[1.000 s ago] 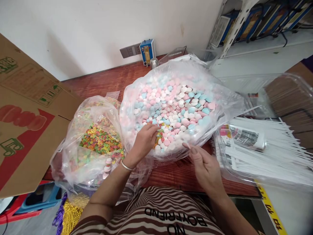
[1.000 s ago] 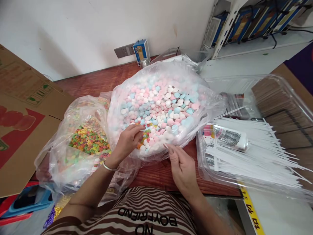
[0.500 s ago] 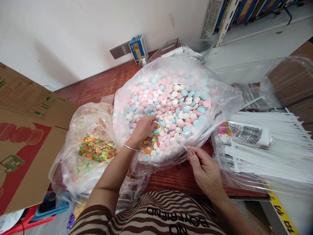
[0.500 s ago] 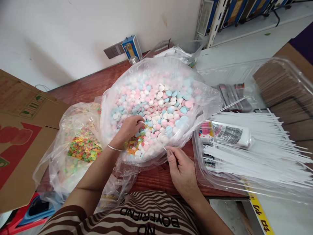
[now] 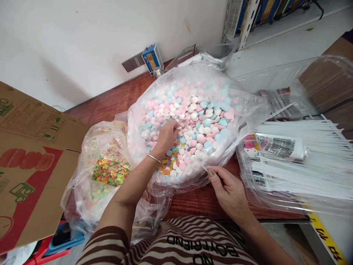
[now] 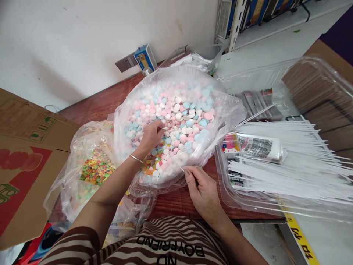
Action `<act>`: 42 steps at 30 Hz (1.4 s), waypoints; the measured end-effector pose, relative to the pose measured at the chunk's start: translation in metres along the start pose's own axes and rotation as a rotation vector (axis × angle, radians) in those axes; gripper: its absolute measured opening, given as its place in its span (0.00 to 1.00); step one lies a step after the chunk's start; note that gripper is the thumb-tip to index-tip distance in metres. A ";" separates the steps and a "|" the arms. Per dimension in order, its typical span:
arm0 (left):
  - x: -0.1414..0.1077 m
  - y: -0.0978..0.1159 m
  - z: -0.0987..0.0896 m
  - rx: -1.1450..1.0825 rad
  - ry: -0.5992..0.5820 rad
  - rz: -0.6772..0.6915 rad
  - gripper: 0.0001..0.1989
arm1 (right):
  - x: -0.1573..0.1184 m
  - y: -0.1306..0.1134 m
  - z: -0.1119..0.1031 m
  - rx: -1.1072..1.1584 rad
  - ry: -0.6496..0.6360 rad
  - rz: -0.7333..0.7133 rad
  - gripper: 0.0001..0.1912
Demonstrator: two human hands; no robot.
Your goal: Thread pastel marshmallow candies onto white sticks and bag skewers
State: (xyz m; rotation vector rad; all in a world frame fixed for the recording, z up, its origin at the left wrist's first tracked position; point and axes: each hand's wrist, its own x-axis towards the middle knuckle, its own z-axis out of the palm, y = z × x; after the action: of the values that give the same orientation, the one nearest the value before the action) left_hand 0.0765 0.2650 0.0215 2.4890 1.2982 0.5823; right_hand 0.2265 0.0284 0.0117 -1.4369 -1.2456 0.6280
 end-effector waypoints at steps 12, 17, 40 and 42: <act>-0.008 -0.007 -0.001 0.299 -0.318 0.315 0.21 | 0.001 0.001 0.001 0.063 -0.045 -0.024 0.12; 0.005 -0.015 0.001 0.288 -0.356 0.371 0.21 | -0.003 0.004 0.003 0.056 -0.063 -0.017 0.12; -0.095 0.051 -0.030 -1.108 -0.013 -0.522 0.24 | 0.011 -0.017 0.025 -0.357 -0.213 -0.221 0.27; -0.095 0.052 -0.029 -1.081 0.028 -0.532 0.24 | 0.009 -0.019 0.024 -0.334 -0.222 -0.227 0.26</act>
State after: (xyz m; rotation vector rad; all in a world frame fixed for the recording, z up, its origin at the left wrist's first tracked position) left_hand 0.0510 0.1586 0.0472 1.2185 1.1250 0.8617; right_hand 0.2011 0.0432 0.0242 -1.4939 -1.7253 0.4469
